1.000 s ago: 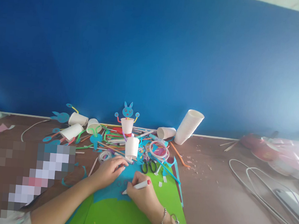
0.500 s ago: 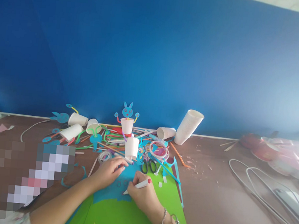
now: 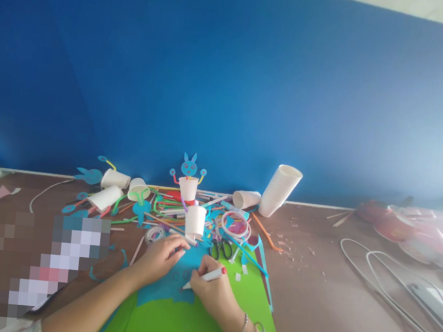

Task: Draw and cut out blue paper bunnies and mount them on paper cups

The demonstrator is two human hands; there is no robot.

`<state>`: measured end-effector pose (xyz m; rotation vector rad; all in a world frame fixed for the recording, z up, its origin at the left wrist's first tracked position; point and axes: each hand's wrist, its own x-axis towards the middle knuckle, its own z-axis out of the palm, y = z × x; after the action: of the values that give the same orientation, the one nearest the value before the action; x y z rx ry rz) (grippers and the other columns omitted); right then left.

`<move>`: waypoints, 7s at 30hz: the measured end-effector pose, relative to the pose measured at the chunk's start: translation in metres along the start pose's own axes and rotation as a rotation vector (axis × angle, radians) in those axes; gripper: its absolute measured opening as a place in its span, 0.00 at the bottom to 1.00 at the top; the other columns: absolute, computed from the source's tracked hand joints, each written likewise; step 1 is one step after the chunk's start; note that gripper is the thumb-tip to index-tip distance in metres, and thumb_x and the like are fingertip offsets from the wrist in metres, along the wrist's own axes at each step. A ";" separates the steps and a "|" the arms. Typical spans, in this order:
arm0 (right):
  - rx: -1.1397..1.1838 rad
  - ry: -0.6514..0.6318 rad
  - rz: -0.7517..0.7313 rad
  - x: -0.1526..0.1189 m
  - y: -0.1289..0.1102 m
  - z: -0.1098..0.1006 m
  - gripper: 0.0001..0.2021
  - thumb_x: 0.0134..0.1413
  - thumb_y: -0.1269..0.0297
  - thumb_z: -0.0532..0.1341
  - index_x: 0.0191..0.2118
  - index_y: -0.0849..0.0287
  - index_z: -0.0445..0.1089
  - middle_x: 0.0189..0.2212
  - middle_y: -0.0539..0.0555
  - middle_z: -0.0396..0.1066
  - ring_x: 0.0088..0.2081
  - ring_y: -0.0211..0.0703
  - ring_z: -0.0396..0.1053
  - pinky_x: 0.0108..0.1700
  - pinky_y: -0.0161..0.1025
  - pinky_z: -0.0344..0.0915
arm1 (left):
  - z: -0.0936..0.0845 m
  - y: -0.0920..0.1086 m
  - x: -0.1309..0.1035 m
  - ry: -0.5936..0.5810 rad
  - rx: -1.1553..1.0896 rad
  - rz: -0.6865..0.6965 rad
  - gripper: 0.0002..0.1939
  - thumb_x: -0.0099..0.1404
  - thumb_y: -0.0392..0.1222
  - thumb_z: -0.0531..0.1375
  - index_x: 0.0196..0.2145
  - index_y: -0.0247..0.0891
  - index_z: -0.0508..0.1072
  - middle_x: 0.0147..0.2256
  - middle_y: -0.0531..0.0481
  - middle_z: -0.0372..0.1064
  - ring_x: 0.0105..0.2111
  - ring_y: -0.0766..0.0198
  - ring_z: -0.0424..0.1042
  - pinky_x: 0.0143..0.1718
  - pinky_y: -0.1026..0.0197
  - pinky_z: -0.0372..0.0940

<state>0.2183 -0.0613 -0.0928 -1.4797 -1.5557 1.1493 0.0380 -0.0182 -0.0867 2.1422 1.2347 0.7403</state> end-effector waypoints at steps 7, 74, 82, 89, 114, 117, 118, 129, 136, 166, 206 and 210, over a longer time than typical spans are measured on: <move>-0.059 0.003 -0.007 0.000 0.002 0.002 0.11 0.41 0.71 0.56 0.18 0.55 0.51 0.13 0.41 0.50 0.17 0.32 0.50 0.19 0.30 0.48 | 0.000 0.001 -0.002 -0.011 0.007 -0.015 0.10 0.63 0.36 0.53 0.38 0.42 0.73 0.43 0.49 0.73 0.43 0.59 0.71 0.43 0.60 0.63; 0.438 0.132 0.036 0.006 -0.009 -0.015 0.18 0.42 0.53 0.65 0.21 0.56 0.57 0.12 0.41 0.56 0.15 0.30 0.48 0.18 0.30 0.44 | -0.001 0.001 -0.002 -0.028 0.015 -0.002 0.10 0.63 0.35 0.53 0.39 0.42 0.72 0.44 0.49 0.72 0.44 0.59 0.70 0.44 0.59 0.63; 0.337 0.144 0.057 0.005 -0.011 -0.016 0.20 0.48 0.49 0.61 0.20 0.55 0.55 0.10 0.43 0.57 0.15 0.31 0.49 0.18 0.31 0.45 | -0.002 0.001 -0.003 -0.038 0.041 -0.010 0.11 0.61 0.34 0.54 0.40 0.43 0.72 0.44 0.49 0.71 0.41 0.59 0.70 0.41 0.60 0.63; 0.280 0.054 0.016 0.008 -0.007 -0.015 0.18 0.47 0.49 0.61 0.20 0.56 0.57 0.12 0.44 0.61 0.16 0.32 0.52 0.19 0.32 0.48 | -0.004 0.005 -0.003 -0.040 0.059 -0.007 0.11 0.61 0.35 0.54 0.40 0.43 0.72 0.42 0.49 0.71 0.39 0.60 0.71 0.39 0.61 0.63; 0.011 0.077 -0.010 0.009 0.001 -0.004 0.10 0.44 0.67 0.58 0.19 0.55 0.56 0.12 0.43 0.60 0.16 0.32 0.53 0.18 0.31 0.49 | -0.002 0.003 -0.003 -0.040 0.035 0.008 0.11 0.58 0.34 0.57 0.40 0.43 0.71 0.44 0.50 0.71 0.41 0.59 0.71 0.41 0.61 0.63; 0.022 0.074 -0.001 0.009 0.000 -0.004 0.10 0.44 0.67 0.58 0.19 0.55 0.56 0.12 0.43 0.61 0.16 0.33 0.55 0.19 0.31 0.50 | -0.002 0.003 -0.003 -0.046 0.022 0.004 0.11 0.58 0.34 0.57 0.40 0.43 0.71 0.44 0.51 0.71 0.40 0.60 0.71 0.40 0.61 0.63; 0.027 0.071 0.000 0.009 0.000 -0.004 0.10 0.44 0.67 0.58 0.19 0.55 0.56 0.12 0.44 0.62 0.16 0.33 0.55 0.19 0.31 0.51 | -0.002 0.003 -0.003 -0.046 0.017 0.005 0.11 0.59 0.34 0.56 0.40 0.43 0.71 0.44 0.51 0.71 0.39 0.61 0.71 0.39 0.62 0.63; 0.023 0.053 0.007 0.010 0.004 -0.004 0.09 0.45 0.66 0.58 0.20 0.55 0.56 0.12 0.44 0.64 0.16 0.33 0.56 0.19 0.31 0.52 | -0.002 0.003 -0.004 -0.031 0.018 0.006 0.11 0.58 0.34 0.57 0.39 0.43 0.71 0.42 0.51 0.71 0.38 0.61 0.71 0.39 0.62 0.63; -0.007 0.056 0.012 0.009 0.000 -0.004 0.09 0.45 0.65 0.57 0.20 0.55 0.56 0.13 0.44 0.63 0.16 0.33 0.56 0.20 0.31 0.52 | 0.001 0.000 -0.002 -0.035 -0.006 0.004 0.10 0.58 0.36 0.60 0.39 0.44 0.71 0.42 0.53 0.71 0.39 0.62 0.71 0.40 0.62 0.63; 0.004 0.077 0.016 0.010 0.002 -0.004 0.09 0.43 0.64 0.56 0.20 0.55 0.56 0.12 0.45 0.63 0.16 0.33 0.56 0.19 0.31 0.52 | 0.002 0.000 -0.002 -0.022 0.032 0.002 0.10 0.57 0.36 0.60 0.39 0.44 0.72 0.41 0.53 0.71 0.39 0.61 0.71 0.39 0.62 0.63; -0.032 0.094 0.015 0.008 0.001 -0.002 0.10 0.43 0.65 0.57 0.18 0.55 0.55 0.12 0.44 0.61 0.16 0.33 0.55 0.19 0.31 0.51 | 0.001 0.001 -0.002 -0.033 0.005 -0.003 0.10 0.58 0.36 0.60 0.39 0.44 0.71 0.44 0.52 0.71 0.39 0.61 0.71 0.41 0.61 0.64; -0.043 0.092 -0.001 0.009 0.002 -0.003 0.09 0.43 0.66 0.57 0.19 0.55 0.55 0.12 0.44 0.61 0.16 0.33 0.56 0.19 0.31 0.52 | 0.001 0.000 -0.002 -0.033 0.007 -0.006 0.10 0.58 0.36 0.60 0.39 0.44 0.71 0.43 0.52 0.71 0.39 0.61 0.71 0.41 0.61 0.64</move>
<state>0.2206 -0.0524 -0.0946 -1.5374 -1.5269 1.0386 0.0380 -0.0204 -0.0880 2.1474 1.2276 0.6959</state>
